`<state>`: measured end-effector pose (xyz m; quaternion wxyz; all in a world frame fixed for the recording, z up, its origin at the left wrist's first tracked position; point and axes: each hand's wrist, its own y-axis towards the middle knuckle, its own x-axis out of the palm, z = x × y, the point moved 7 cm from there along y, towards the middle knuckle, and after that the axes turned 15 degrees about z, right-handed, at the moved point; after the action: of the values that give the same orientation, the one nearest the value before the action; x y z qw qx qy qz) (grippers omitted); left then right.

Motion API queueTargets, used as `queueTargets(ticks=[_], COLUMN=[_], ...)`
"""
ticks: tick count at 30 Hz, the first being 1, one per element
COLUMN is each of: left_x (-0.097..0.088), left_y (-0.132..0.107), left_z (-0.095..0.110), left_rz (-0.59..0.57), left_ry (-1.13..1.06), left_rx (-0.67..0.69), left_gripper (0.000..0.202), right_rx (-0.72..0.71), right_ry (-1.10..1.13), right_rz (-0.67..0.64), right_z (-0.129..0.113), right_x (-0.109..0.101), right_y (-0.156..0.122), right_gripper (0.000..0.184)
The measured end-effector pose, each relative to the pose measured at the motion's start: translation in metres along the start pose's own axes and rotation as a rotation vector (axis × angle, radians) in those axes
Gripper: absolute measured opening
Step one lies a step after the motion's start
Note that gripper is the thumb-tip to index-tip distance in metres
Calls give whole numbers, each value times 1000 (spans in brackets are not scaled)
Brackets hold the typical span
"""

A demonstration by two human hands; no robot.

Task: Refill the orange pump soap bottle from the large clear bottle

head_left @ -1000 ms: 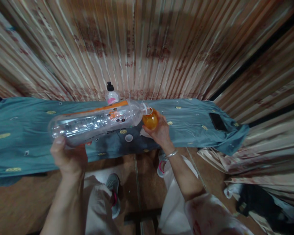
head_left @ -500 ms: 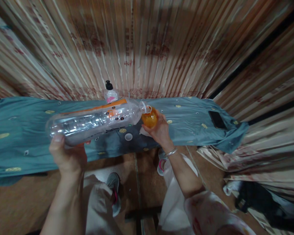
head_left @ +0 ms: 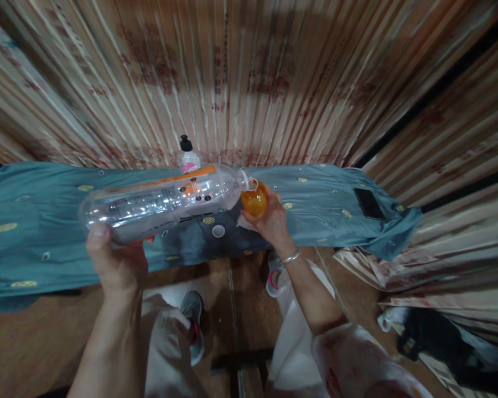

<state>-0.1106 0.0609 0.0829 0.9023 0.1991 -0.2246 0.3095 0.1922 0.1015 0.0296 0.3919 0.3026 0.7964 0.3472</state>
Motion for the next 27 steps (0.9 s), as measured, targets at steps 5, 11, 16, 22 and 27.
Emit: queueTargets(ticks=[5, 11, 16, 22, 27], left_x=[3, 5, 5, 7, 7], left_y=[-2, 2, 4, 3, 2], left_z=[2, 3, 1, 4, 2], left_rz=[-20, -19, -18, 0, -1], left_ry=[2, -2, 14, 5, 22], left_rx=[13, 82, 77, 95, 87], left_gripper=[24, 43, 48, 46, 45], right_rx=[2, 22, 6, 9, 30], right_ry=[-2, -17, -22, -22, -29], right_rz=[-5, -16, -12, -16, -42], right_z=[-1, 1, 0, -1, 0], right_x=[0, 1, 0, -1, 0], right_y=[1, 0, 0, 1, 1], right_gripper=[85, 83, 85, 85, 85])
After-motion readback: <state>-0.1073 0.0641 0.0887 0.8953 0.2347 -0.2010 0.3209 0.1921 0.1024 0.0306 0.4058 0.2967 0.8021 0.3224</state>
